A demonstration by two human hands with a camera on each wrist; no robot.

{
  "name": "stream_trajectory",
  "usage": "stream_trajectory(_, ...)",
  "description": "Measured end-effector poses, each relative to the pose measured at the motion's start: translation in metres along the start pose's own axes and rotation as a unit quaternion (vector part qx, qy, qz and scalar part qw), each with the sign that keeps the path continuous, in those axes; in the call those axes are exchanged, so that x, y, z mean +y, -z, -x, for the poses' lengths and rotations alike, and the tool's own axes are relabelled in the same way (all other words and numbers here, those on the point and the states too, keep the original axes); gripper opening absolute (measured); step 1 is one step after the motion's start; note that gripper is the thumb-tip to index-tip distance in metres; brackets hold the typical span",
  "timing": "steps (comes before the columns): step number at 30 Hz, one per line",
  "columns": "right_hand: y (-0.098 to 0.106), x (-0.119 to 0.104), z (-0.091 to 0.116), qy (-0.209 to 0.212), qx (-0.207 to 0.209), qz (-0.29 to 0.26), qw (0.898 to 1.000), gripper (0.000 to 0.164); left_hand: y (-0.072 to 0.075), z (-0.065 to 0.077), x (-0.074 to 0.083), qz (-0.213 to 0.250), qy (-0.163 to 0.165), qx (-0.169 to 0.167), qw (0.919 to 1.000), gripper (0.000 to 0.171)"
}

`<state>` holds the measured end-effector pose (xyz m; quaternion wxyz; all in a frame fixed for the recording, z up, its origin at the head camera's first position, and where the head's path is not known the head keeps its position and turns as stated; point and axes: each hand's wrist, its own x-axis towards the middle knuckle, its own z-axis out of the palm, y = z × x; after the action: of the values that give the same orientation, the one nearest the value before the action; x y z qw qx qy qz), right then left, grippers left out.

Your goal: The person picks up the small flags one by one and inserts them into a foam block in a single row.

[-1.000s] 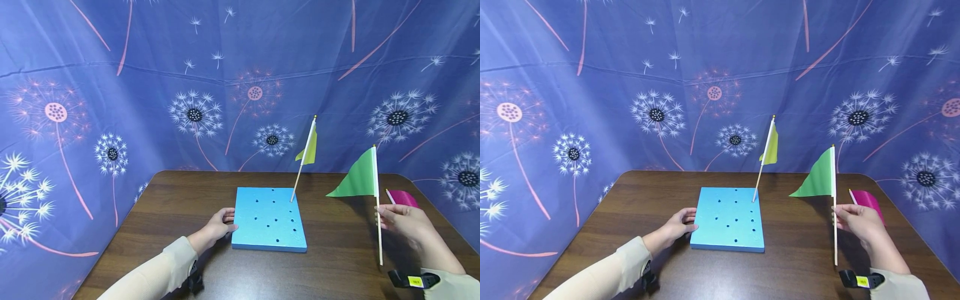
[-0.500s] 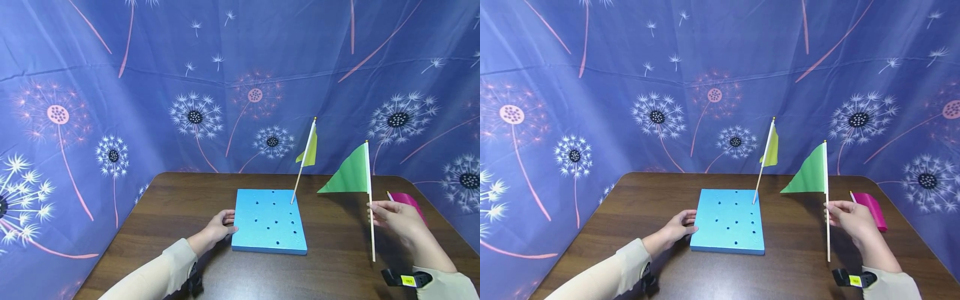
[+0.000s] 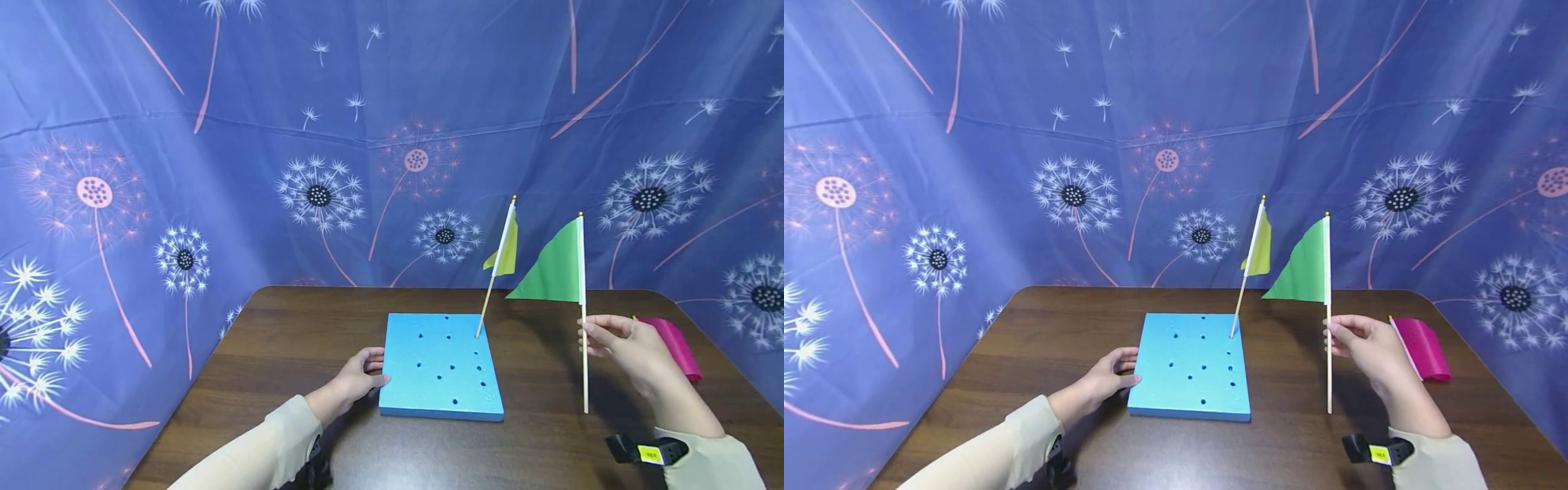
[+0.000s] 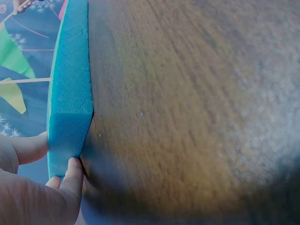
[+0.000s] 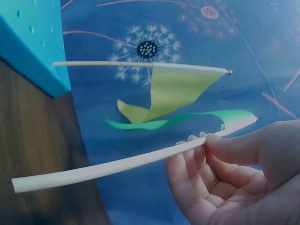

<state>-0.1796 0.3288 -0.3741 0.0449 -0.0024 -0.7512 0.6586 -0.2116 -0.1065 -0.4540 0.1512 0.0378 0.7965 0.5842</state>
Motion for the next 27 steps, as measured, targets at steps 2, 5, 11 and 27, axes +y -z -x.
stream_trajectory(2, -0.002, -0.002, 0.000, 0.012, -0.002, -0.012, 1.000, 0.026, 0.000, 0.000, 0.000, -0.001, 0.001, -0.002, 1.0000, 0.053)
stream_trajectory(5, -0.006, -0.005, -0.001, 0.030, -0.004, -0.018, 0.999, 0.024, 0.001, 0.001, 0.000, -0.002, 0.005, -0.004, 1.0000, 0.054)
stream_trajectory(11, -0.012, -0.008, -0.004, 0.057, -0.014, -0.032, 0.998, 0.024, 0.001, 0.000, 0.001, -0.004, 0.002, -0.001, 1.0000, 0.054)
stream_trajectory(27, -0.036, -0.024, -0.010, 0.087, -0.040, -0.057, 0.994, 0.019, 0.000, 0.000, 0.000, -0.007, 0.003, 0.010, 0.9999, 0.052)
